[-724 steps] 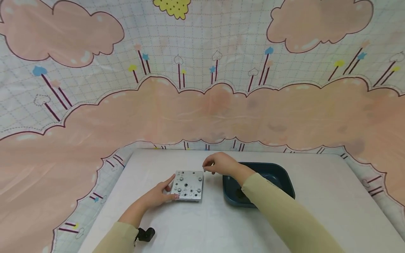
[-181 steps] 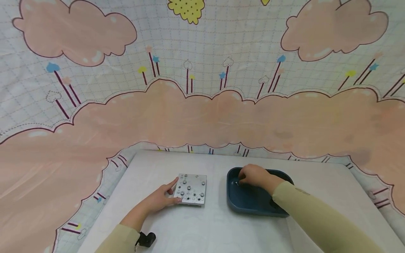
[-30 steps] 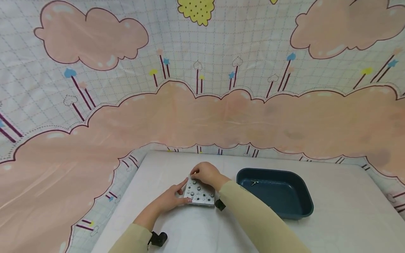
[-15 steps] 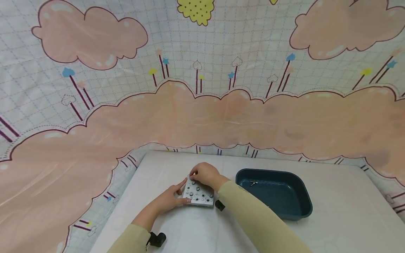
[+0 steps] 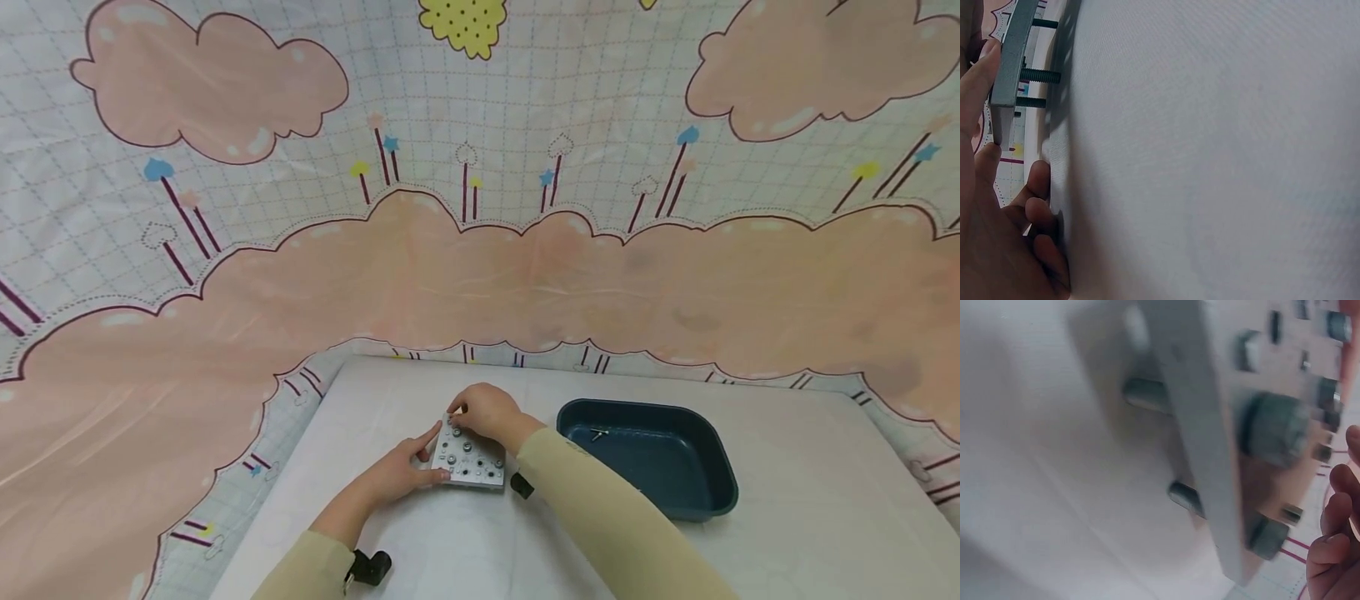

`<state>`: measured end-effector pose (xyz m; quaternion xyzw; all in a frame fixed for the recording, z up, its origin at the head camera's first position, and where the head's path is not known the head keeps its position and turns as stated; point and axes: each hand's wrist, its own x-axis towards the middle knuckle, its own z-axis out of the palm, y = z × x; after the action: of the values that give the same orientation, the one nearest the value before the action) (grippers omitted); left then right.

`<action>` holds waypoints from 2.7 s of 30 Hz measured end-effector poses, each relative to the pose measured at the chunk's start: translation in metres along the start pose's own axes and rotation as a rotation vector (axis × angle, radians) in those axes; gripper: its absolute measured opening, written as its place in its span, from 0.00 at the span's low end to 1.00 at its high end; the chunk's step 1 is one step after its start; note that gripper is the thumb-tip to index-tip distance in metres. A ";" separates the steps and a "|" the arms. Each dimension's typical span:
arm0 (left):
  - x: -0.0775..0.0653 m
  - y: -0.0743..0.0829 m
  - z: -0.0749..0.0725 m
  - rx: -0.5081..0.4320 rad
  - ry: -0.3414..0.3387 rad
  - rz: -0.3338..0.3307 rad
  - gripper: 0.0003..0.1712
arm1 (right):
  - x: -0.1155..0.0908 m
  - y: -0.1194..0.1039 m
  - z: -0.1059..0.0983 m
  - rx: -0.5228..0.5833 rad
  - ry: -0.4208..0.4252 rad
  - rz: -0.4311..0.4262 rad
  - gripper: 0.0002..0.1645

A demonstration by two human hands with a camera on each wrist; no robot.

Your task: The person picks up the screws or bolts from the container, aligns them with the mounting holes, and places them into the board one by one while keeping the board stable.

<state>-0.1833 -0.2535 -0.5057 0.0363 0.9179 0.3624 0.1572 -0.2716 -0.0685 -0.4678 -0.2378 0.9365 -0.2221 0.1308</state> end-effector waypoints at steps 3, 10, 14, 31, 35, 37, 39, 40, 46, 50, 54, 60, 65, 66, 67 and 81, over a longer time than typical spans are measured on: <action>0.001 0.000 0.001 0.009 -0.003 -0.013 0.55 | -0.004 0.000 -0.008 0.030 0.005 0.006 0.11; 0.003 0.000 0.003 0.020 0.002 -0.010 0.56 | -0.017 0.005 -0.033 0.042 0.021 -0.041 0.14; 0.004 0.000 0.003 0.020 0.004 0.001 0.56 | -0.031 0.016 -0.053 0.042 0.027 -0.071 0.13; 0.003 -0.002 0.002 0.014 0.015 0.005 0.55 | -0.113 0.135 -0.101 -0.139 0.007 -0.170 0.09; 0.004 -0.003 0.004 0.010 0.009 0.009 0.55 | -0.125 0.160 -0.102 -0.208 0.007 -0.184 0.08; 0.004 -0.003 0.004 0.009 0.007 0.013 0.55 | -0.129 0.169 -0.102 -0.258 0.010 -0.201 0.07; 0.004 -0.003 0.005 0.013 0.008 0.016 0.55 | -0.131 0.174 -0.101 -0.307 0.011 -0.218 0.06; 0.004 -0.003 0.004 0.015 0.009 0.017 0.55 | -0.131 0.176 -0.101 -0.325 0.010 -0.222 0.05; 0.002 -0.002 0.003 0.028 0.004 0.012 0.55 | -0.123 0.185 -0.091 -0.403 -0.021 -0.264 0.04; 0.001 -0.001 0.003 0.024 0.003 0.007 0.55 | -0.116 0.187 -0.082 -0.443 -0.058 -0.254 0.03; 0.001 -0.002 0.003 0.021 0.007 -0.002 0.55 | -0.111 0.184 -0.076 -0.448 -0.080 -0.215 0.02; 0.002 -0.002 0.004 0.037 0.010 -0.018 0.55 | -0.112 0.182 -0.073 -0.443 -0.066 -0.175 0.04; 0.000 0.000 0.003 0.036 0.011 -0.024 0.55 | -0.110 0.182 -0.069 -0.433 -0.067 -0.146 0.07; 0.000 0.000 0.003 0.036 0.012 -0.025 0.55 | -0.109 0.181 -0.069 -0.433 -0.070 -0.139 0.07; -0.001 0.000 0.003 0.036 0.012 -0.027 0.55 | -0.108 0.181 -0.068 -0.429 -0.075 -0.127 0.07; 0.001 0.000 0.002 0.028 0.005 -0.029 0.56 | -0.121 0.180 -0.069 -0.375 -0.118 -0.001 0.05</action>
<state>-0.1835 -0.2523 -0.5072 0.0244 0.9238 0.3473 0.1595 -0.2626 0.1587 -0.4774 -0.2708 0.9521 -0.0295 0.1386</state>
